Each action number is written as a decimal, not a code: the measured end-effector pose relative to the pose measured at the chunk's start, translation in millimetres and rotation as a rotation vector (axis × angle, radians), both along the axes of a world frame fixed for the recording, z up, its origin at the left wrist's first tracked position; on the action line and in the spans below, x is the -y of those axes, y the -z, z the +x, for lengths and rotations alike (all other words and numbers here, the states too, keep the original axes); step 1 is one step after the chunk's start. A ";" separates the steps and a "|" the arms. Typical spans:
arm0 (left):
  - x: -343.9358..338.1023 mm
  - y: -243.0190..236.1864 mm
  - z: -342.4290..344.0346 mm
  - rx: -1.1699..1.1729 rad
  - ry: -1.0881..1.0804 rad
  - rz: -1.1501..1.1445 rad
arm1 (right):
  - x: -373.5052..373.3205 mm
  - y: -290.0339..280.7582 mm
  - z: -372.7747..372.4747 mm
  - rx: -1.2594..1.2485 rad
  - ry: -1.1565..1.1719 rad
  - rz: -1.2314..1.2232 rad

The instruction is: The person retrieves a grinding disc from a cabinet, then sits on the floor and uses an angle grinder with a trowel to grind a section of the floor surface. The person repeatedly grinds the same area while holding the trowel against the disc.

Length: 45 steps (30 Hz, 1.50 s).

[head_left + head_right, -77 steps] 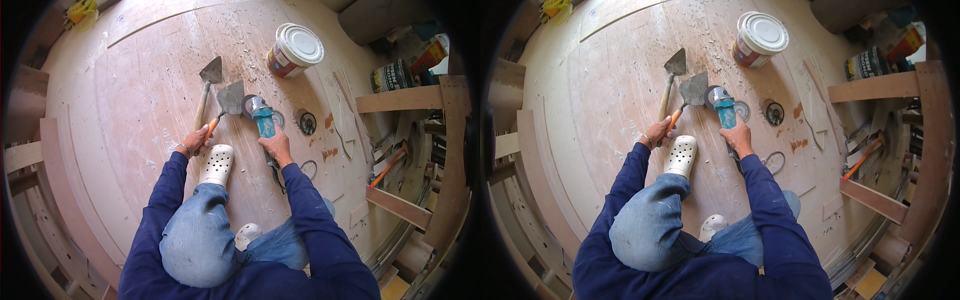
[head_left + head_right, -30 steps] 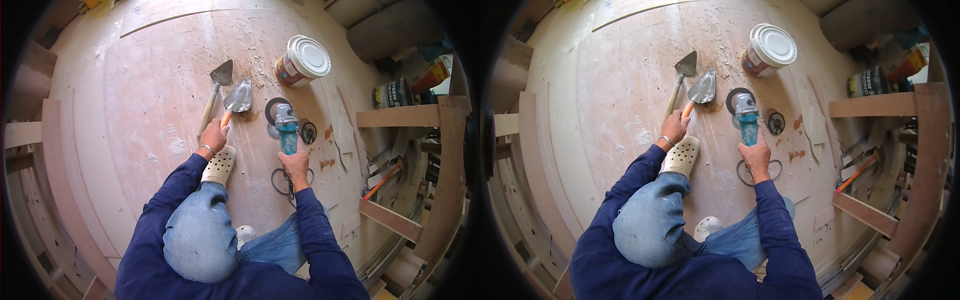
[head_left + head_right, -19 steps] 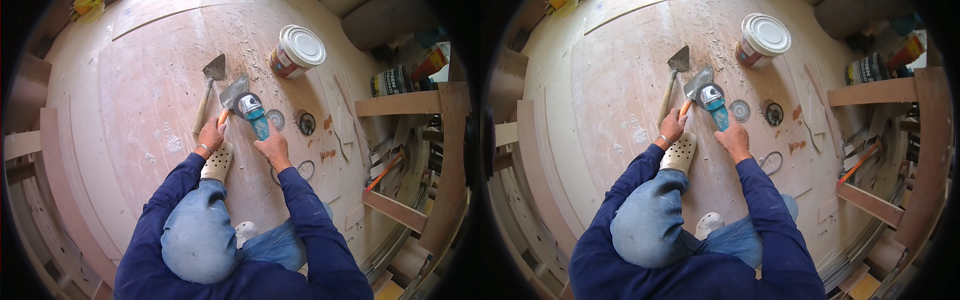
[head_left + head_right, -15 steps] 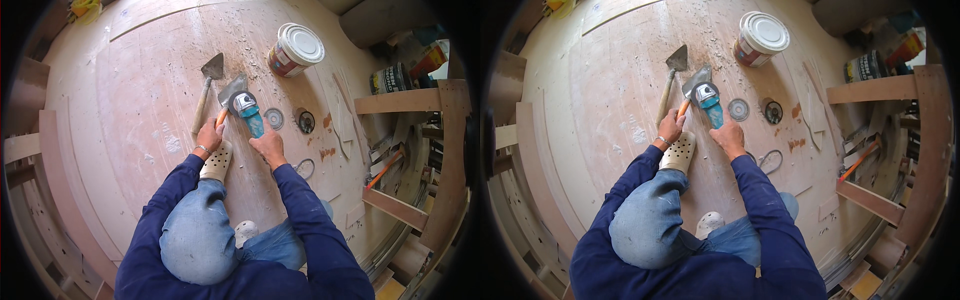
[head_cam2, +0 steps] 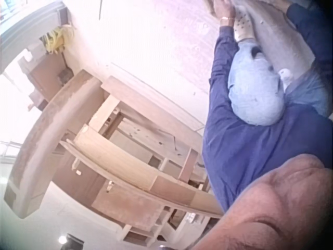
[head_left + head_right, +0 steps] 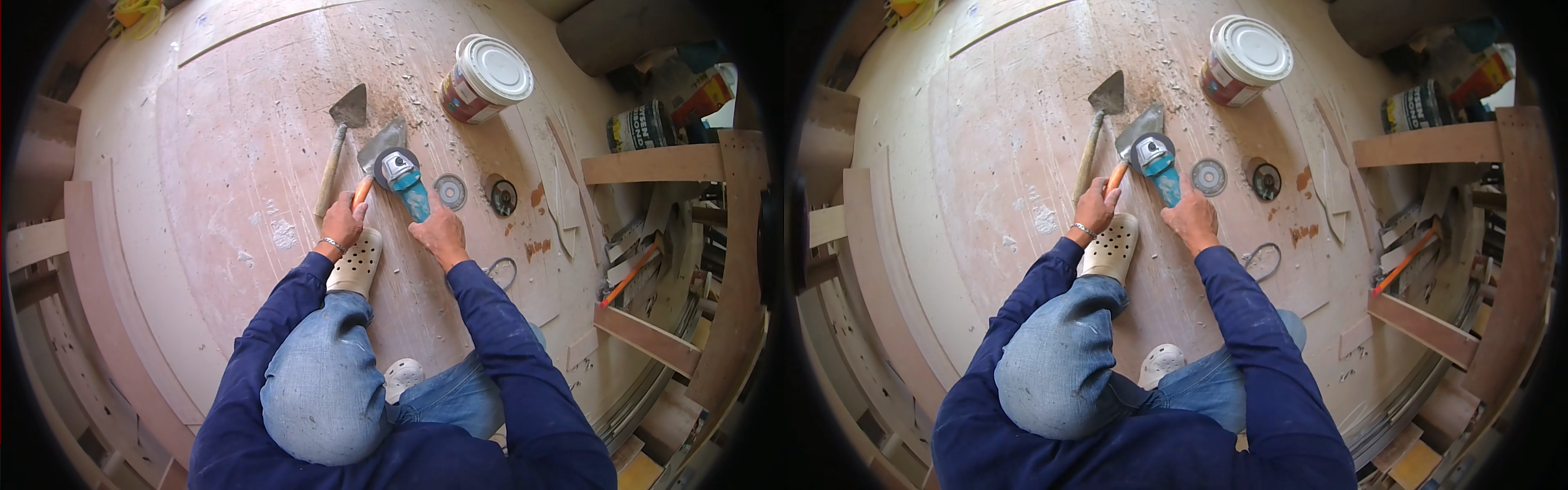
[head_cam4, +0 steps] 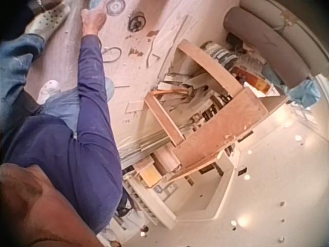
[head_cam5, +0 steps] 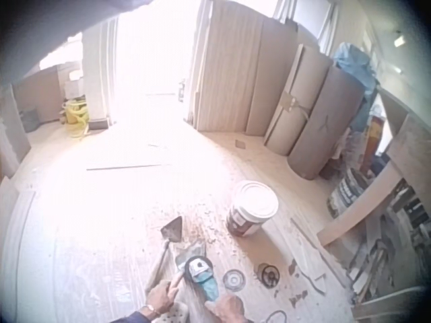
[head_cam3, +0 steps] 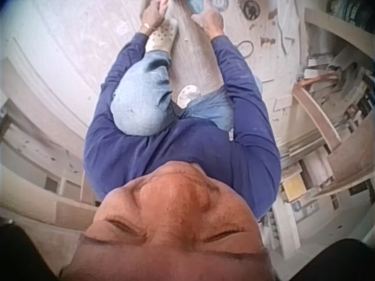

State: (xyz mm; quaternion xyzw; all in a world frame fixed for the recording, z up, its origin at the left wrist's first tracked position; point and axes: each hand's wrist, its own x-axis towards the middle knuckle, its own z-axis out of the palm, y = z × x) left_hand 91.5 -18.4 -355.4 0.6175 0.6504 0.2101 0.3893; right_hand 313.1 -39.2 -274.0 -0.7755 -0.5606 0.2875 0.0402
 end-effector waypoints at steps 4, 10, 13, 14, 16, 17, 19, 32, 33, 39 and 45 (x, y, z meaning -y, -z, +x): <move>-1.1 0.2 0.2 0.008 0.002 -0.006 | 0.4 3.6 4.7 0.070 -0.070 -0.010; 1.9 4.6 -3.4 0.023 0.010 0.019 | -1.3 7.6 1.5 0.109 -0.111 0.023; 1.9 10.3 -10.9 0.031 0.037 0.031 | -4.7 12.0 3.9 0.085 -0.127 0.033; 1.3 12.3 -14.9 0.033 0.050 0.032 | -6.0 13.3 5.3 0.087 -0.137 0.042; 2.0 17.7 -25.8 0.035 0.098 0.024 | -8.4 13.5 6.1 0.087 -0.159 0.057; 2.2 20.2 -31.2 0.036 0.121 0.020 | -9.7 13.4 6.8 0.083 -0.171 0.060; 2.0 24.3 -42.0 -0.009 0.162 0.077 | -13.1 9.7 6.7 0.077 -0.198 0.067; -7.4 11.3 -49.1 -0.130 0.267 0.135 | -19.8 -0.9 23.8 0.066 -0.275 0.094; -8.1 10.2 -50.1 -0.146 0.282 0.154 | -22.0 -0.6 24.7 0.076 -0.277 0.088; -21.1 -1.8 -48.0 -0.258 0.372 0.232 | -32.0 7.0 35.6 0.144 -0.359 0.141; -44.5 -21.9 -45.1 -0.325 0.507 0.334 | -39.3 8.1 55.9 0.138 -0.441 0.280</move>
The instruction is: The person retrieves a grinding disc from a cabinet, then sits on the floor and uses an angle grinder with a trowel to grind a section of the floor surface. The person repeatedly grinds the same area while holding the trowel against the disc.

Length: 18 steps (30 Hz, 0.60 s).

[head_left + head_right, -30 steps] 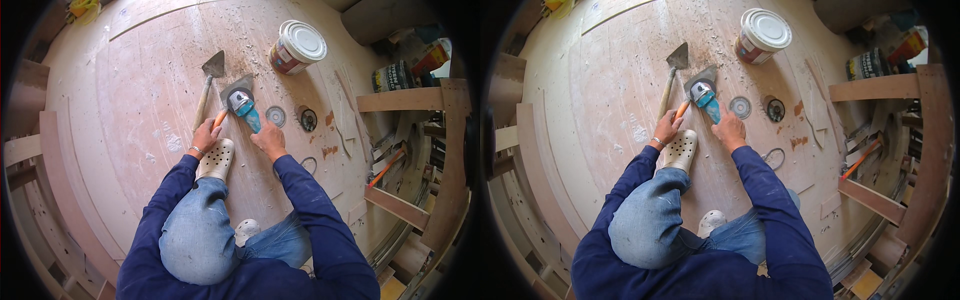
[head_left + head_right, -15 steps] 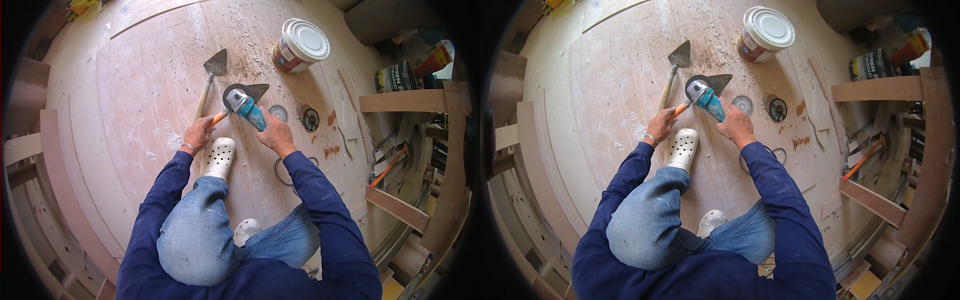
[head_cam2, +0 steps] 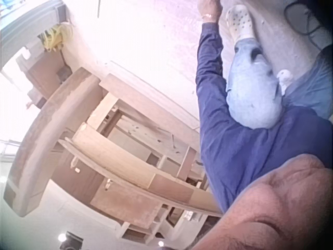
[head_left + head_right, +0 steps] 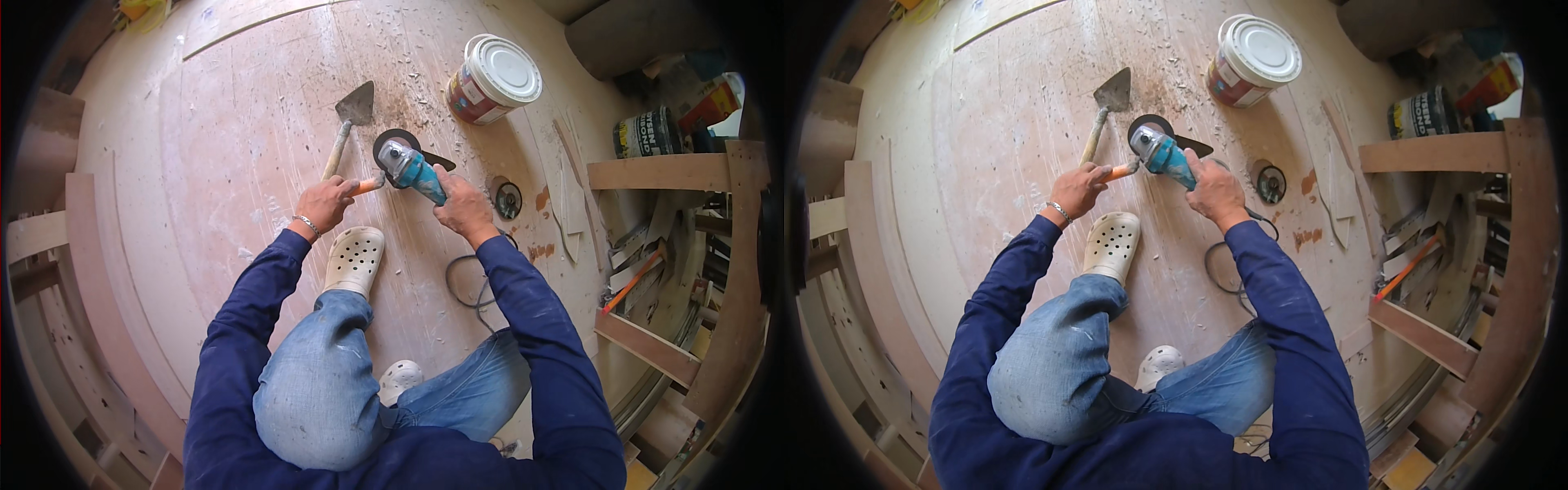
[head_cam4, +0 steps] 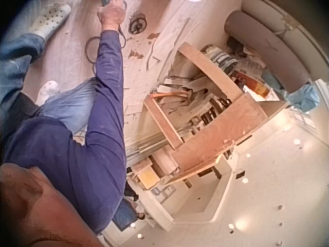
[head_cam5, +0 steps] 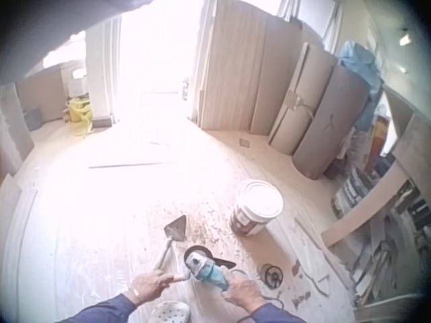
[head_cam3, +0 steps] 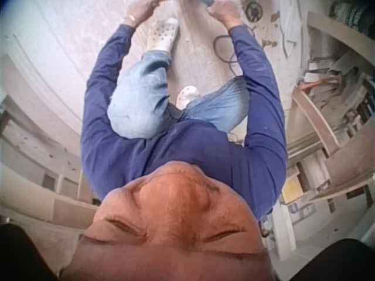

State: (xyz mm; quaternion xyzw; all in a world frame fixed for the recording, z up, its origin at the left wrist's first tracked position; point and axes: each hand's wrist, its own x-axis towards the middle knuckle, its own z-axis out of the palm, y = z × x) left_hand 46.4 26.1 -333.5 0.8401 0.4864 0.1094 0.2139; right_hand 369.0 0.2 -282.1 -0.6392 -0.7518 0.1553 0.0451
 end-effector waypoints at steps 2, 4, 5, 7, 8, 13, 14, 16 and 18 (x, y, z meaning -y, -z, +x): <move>-5.8 -4.7 0.2 -0.014 0.050 0.019 | -0.5 -0.7 5.7 -0.004 -0.020 0.015; -10.6 -6.4 -2.9 -0.028 0.083 0.033 | -1.9 -9.0 4.2 0.023 -0.025 -0.007; -12.5 -7.3 -4.7 -0.035 0.100 0.039 | -1.8 -10.2 4.1 0.015 -0.029 -0.001; -17.5 -12.9 0.0 -0.052 0.134 0.045 | -0.9 -13.2 10.3 0.011 -0.031 0.013; -19.6 -15.7 2.3 -0.062 0.151 0.048 | -1.3 -12.8 13.9 0.005 -0.036 0.032; -25.3 -25.0 6.6 -0.102 0.187 0.043 | -2.3 -14.3 21.1 -0.003 -0.054 0.073; -26.3 -24.9 6.2 -0.110 0.192 0.046 | -1.8 -15.9 20.2 -0.010 -0.034 0.073; -29.7 -21.3 4.9 -0.094 0.191 0.054 | 0.2 -21.5 16.0 -0.023 0.006 0.071; -35.3 -16.3 2.6 -0.076 0.201 0.076 | -1.9 -20.8 15.3 -0.035 -0.011 0.092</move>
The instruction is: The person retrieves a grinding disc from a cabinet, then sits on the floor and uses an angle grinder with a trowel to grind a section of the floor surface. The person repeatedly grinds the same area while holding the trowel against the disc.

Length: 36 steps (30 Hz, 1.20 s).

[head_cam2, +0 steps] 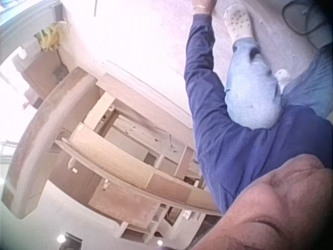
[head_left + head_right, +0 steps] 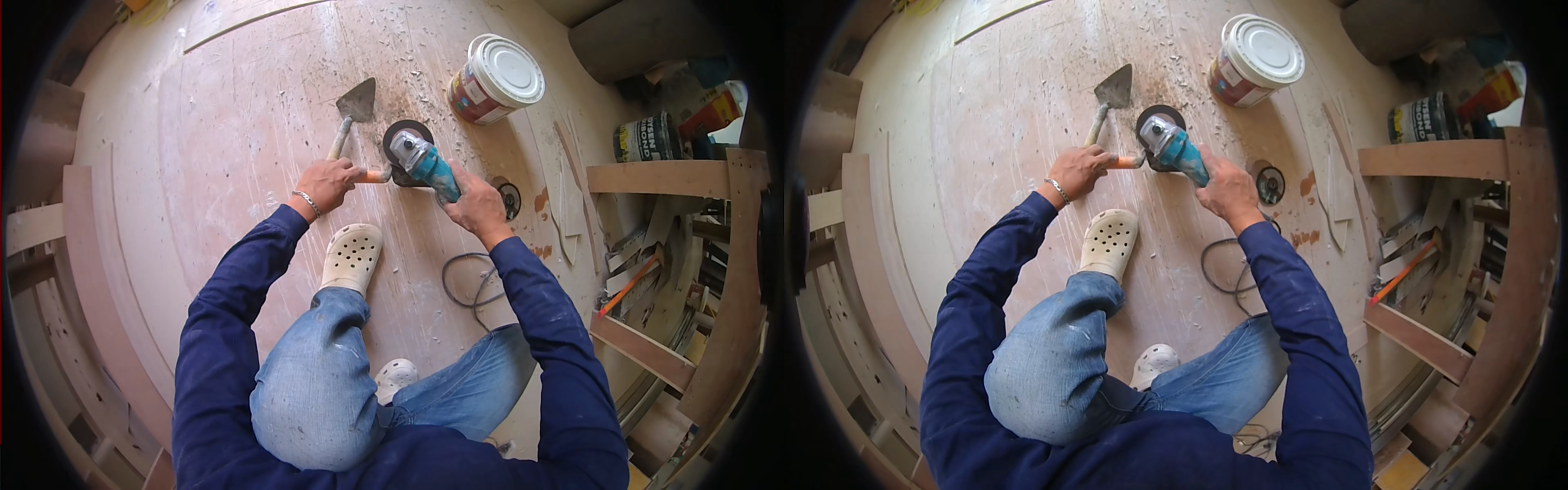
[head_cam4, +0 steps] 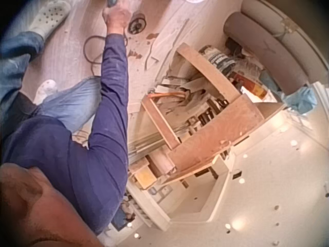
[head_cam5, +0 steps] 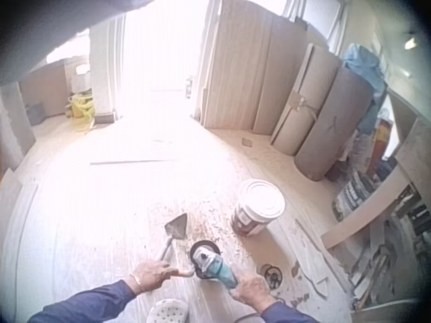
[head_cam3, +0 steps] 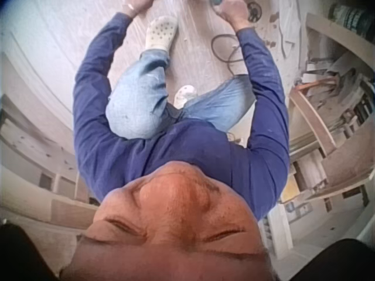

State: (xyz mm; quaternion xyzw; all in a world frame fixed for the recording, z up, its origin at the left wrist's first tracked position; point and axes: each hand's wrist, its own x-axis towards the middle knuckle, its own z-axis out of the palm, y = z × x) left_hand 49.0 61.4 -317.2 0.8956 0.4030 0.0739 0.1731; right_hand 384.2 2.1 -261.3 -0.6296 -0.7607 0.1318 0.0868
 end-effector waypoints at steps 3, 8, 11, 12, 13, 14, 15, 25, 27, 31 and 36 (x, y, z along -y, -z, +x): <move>-8.9 7.9 -3.8 0.023 0.026 0.036 | -3.3 -0.3 -3.6 -0.024 -0.044 0.007; -12.1 -0.4 5.6 0.005 0.041 0.031 | -7.4 -0.6 -5.1 0.052 -0.023 -0.060; -15.3 3.5 2.3 0.014 0.023 0.015 | -12.8 -0.4 -6.0 0.068 -0.005 -0.082; -15.2 5.1 0.0 0.025 0.025 0.022 | -13.7 -3.2 -9.6 0.072 0.007 -0.099; -15.1 6.6 -2.7 0.036 0.027 0.028 | -14.4 -5.2 -12.7 0.076 0.019 -0.116; -15.0 8.2 -4.6 0.046 0.028 0.035 | -15.3 -5.4 -14.8 0.086 0.027 -0.132; -15.0 6.4 -2.6 0.049 0.029 0.030 | -15.8 -5.6 -15.0 0.098 0.040 -0.147; -17.4 -11.0 9.5 -0.004 0.072 0.058 | -20.9 -11.0 -14.9 0.043 -0.064 -0.096; -16.5 -16.3 13.7 -0.021 0.089 0.073 | -25.9 -15.5 -12.7 0.083 -0.068 -0.116; -15.1 -14.8 13.0 -0.008 0.073 0.070 | -30.9 -21.2 -10.4 0.097 -0.040 -0.100; -11.4 -0.4 0.5 0.036 -0.013 -0.040 | -15.0 -19.5 -15.5 0.080 0.028 -0.156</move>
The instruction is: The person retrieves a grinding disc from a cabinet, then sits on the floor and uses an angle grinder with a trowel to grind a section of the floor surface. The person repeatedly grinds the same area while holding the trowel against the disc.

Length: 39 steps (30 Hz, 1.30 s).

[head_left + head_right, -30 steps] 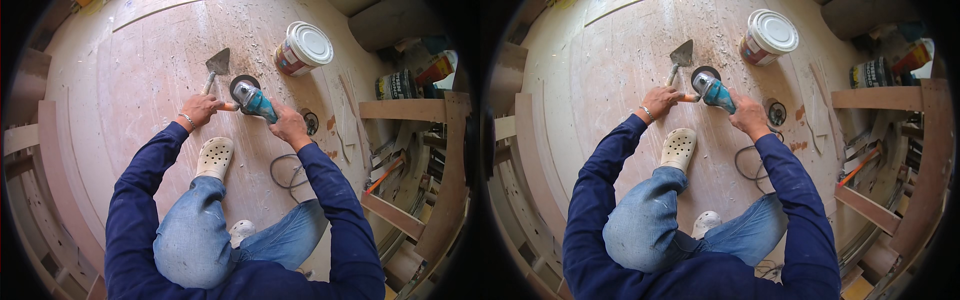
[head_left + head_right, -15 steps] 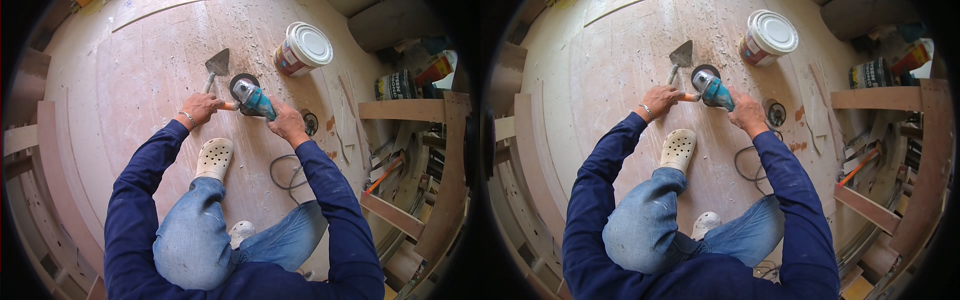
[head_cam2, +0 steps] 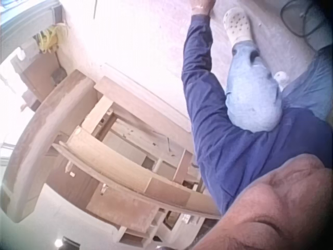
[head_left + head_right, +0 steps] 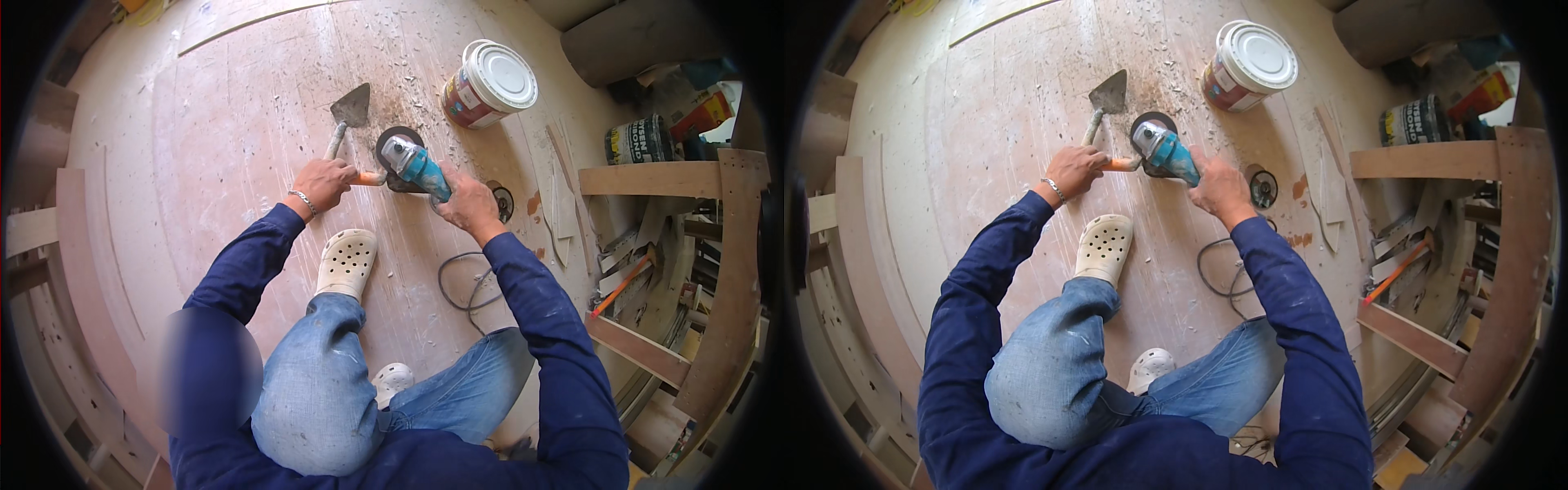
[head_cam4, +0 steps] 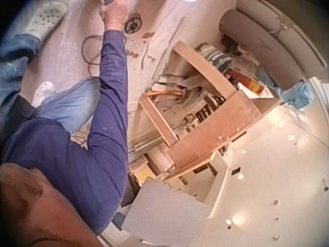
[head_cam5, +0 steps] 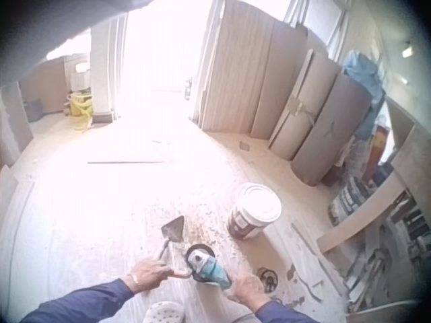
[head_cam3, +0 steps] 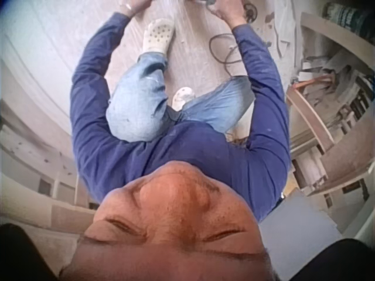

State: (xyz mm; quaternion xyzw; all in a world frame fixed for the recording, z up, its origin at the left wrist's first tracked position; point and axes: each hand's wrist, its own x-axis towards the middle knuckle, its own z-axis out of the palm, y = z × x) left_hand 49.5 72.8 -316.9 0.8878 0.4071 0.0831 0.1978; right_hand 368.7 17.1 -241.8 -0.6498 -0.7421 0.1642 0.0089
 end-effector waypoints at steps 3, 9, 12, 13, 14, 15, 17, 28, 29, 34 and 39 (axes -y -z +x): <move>3.5 9.3 -6.0 0.010 -0.082 -0.086 | 13.1 7.0 -1.0 -0.030 0.045 -0.012; 14.2 21.8 -12.1 0.001 -0.215 -0.184 | 22.3 30.2 -3.4 -0.027 0.078 -0.014; 19.7 26.3 -14.4 0.024 -0.264 -0.230 | 25.1 38.2 -8.9 -0.006 0.100 -0.027; 21.6 26.5 -13.6 0.034 -0.275 -0.246 | 25.5 40.1 -10.0 0.006 0.106 -0.032; 22.2 26.6 -13.0 0.045 -0.287 -0.263 | 24.7 41.8 -10.6 0.004 0.121 -0.038; 23.0 27.3 -13.7 0.045 -0.292 -0.272 | 23.5 43.9 -11.9 0.001 0.134 -0.046; 23.9 28.7 -15.4 0.044 -0.301 -0.290 | 22.5 48.0 -15.3 -0.011 0.147 -0.053; 16.6 26.0 -16.1 0.007 -0.280 -0.317 | -1.6 51.0 -12.8 -0.005 -0.055 0.047; 15.9 25.9 -16.2 0.005 -0.277 -0.310 | -5.7 50.0 -13.4 -0.005 -0.070 0.055; 13.1 25.0 -12.7 0.016 -0.252 -0.287 | -12.8 47.2 -17.5 -0.036 -0.079 0.062; 18.4 29.8 -13.5 0.039 -0.277 -0.287 | -8.0 45.5 -10.4 0.002 -0.037 0.011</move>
